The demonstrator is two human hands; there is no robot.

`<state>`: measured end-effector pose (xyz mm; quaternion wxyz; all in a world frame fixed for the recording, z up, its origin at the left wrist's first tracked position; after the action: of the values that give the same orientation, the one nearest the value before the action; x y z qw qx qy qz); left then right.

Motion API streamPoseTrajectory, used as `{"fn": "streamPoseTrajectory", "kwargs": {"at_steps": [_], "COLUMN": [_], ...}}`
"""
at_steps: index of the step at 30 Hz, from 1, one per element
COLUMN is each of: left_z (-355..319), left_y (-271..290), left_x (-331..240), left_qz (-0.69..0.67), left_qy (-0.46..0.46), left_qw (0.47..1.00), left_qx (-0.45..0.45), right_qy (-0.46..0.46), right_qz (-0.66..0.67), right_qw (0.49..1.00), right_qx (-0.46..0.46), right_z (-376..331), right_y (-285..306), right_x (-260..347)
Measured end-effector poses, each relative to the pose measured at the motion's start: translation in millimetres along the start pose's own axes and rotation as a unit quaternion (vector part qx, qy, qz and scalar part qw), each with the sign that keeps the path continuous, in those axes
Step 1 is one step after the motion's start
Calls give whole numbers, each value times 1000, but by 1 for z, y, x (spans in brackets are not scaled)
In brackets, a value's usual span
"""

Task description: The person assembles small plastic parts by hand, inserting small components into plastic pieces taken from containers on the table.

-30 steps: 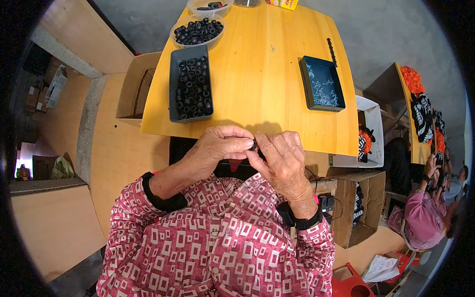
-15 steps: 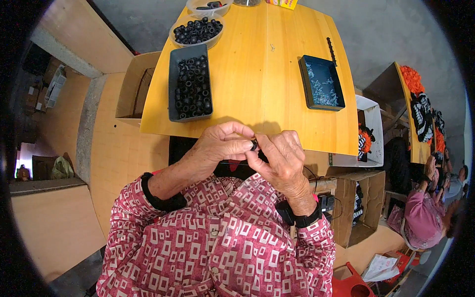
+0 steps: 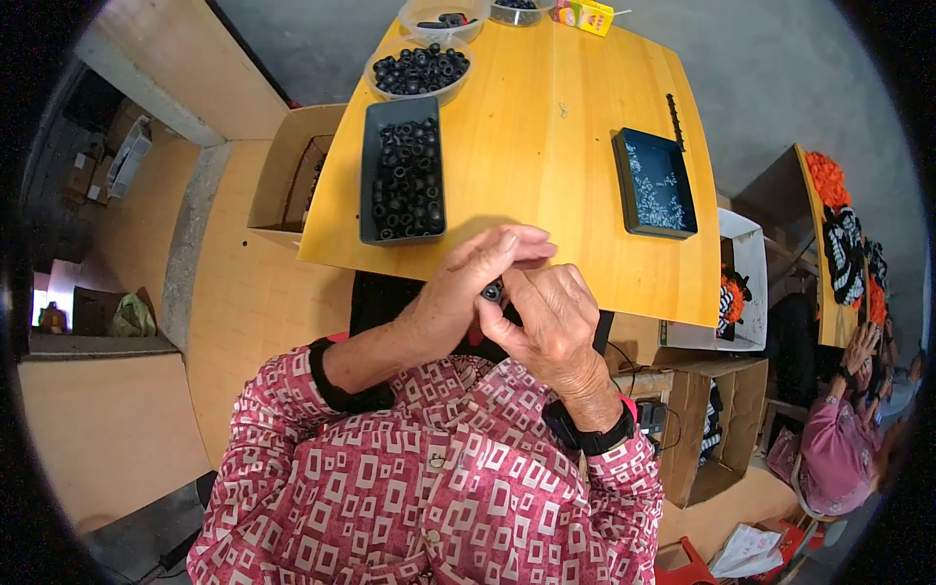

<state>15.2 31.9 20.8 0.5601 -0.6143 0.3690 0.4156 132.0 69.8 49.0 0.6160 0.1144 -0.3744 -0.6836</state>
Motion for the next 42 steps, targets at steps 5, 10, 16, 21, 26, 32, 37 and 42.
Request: {"fn": "streamPoseTrajectory", "kwargs": {"at_steps": [5,10,16,21,26,32,37,42], "left_z": [3,4,4,3,-2,-17,-21,-18], "left_y": [-3,-5,-12,-19,-15,5,-2,3], "left_x": [11,15,7,-7,-14,-9,-20,-25], "left_qz": [-82,-129,-175,-207,-83,-124,-67,-52], "left_qy": [13,29,36,35,-50,34,14,25], "left_qw": [994,989,982,976,995,992,997,998], "left_qx": [69,66,53,60,34,11,17,17], "right_qy": [9,-1,-24,-27,5,12,17,16], "right_qz": [23,29,43,36,3,-13,-20,-8], "right_qw": [1000,1000,999,999,999,998,998,999], "right_qx": [-2,-1,-4,-26,-39,-62,-58,-48], "right_z": [-1,-4,-3,4,11,6,6,5], "right_y": [-8,-10,-9,0,15,28,30,27], "right_x": [1,0,1,5,7,-5,-6,-10]}}
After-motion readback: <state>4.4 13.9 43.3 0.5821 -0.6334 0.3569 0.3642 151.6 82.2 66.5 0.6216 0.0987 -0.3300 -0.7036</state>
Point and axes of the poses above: each hand's wrist, its own z-axis towards the middle knuckle, its own y-axis out of the back of the hand, x = y × z, the point moved 3 cm from there along z, towards the middle knuckle, and after that the axes turned 1 degree about -z, right-handed, at the moved point
